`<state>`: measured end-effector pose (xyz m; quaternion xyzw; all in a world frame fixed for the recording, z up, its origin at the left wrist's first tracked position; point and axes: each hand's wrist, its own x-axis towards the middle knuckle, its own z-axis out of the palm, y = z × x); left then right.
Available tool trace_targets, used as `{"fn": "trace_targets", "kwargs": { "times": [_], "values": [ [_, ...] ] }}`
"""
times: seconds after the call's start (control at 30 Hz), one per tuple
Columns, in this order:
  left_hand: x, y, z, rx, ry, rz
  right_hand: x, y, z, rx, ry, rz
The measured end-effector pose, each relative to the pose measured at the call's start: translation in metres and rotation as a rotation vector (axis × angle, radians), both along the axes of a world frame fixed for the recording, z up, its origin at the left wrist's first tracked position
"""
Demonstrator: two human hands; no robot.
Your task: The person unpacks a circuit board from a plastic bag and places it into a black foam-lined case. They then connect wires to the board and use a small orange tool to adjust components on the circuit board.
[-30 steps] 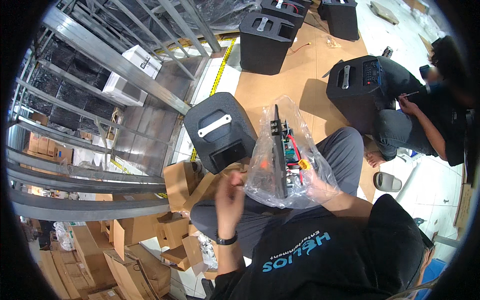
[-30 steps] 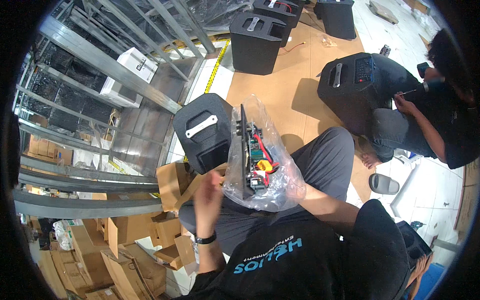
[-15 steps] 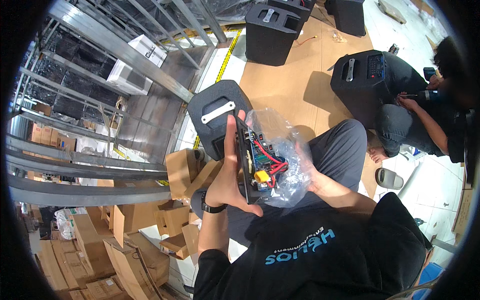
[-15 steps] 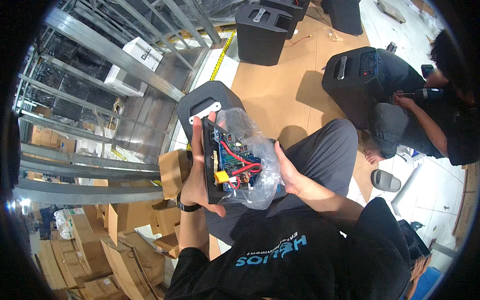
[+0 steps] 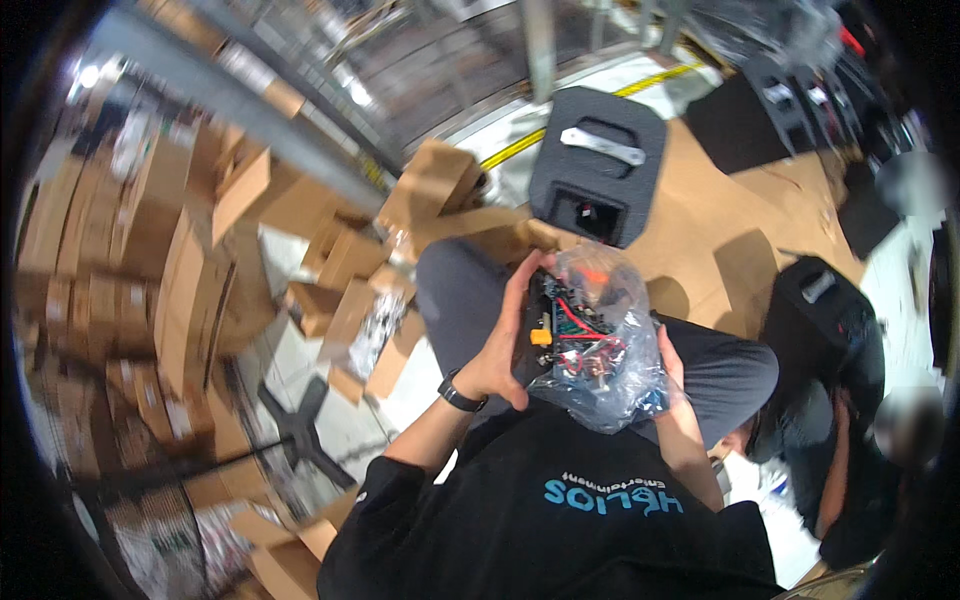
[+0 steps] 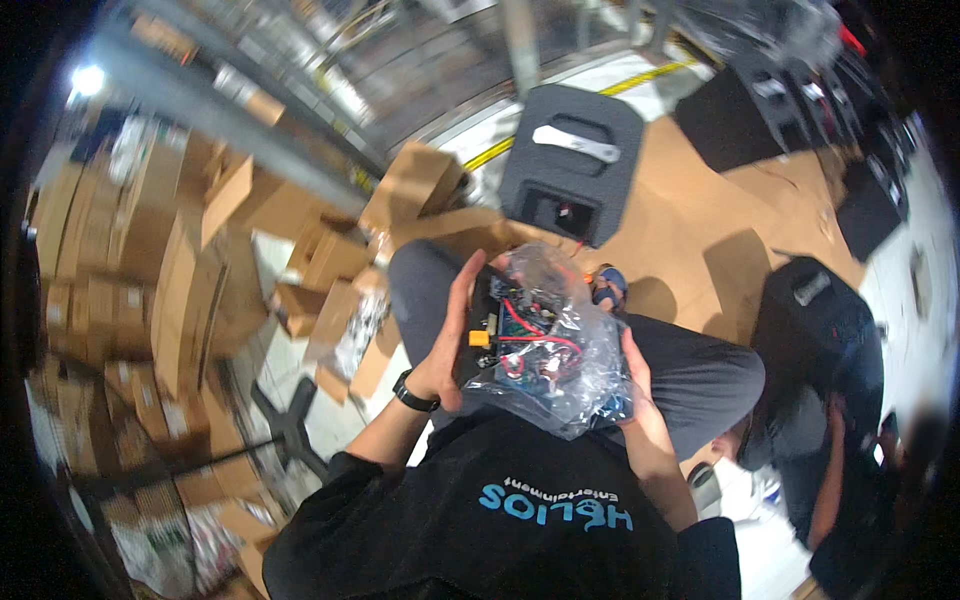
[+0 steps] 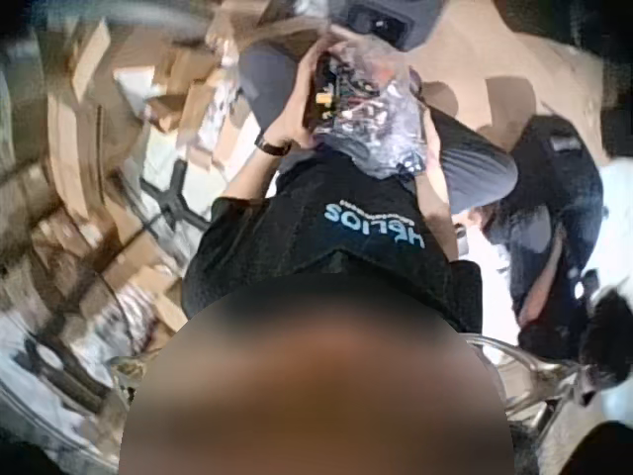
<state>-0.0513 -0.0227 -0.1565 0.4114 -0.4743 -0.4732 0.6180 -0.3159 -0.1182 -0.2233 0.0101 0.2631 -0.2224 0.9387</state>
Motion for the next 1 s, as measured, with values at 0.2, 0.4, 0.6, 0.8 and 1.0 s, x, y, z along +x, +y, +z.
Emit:
{"fn": "trace_targets", "kwargs": {
  "times": [0.2,0.4,0.6,0.8,1.0],
  "values": [
    [-0.019,0.030,0.009,0.068,0.313,0.329,0.014,0.005,-0.012,-0.067,0.180,0.066],
    [-0.022,0.024,0.016,-0.160,0.671,0.351,0.037,0.008,0.003,-0.161,-0.041,0.074],
    [-0.035,0.032,-0.022,-0.042,0.393,0.391,0.056,0.027,0.012,-0.182,0.008,-0.072],
    [-0.062,0.032,-0.054,0.220,0.152,-0.023,0.056,0.024,0.007,-0.233,-0.081,-0.137],
    [-0.005,0.034,-0.034,0.018,-0.263,-0.312,0.042,0.020,-0.003,-0.218,-0.162,-0.120]
  ]
}}
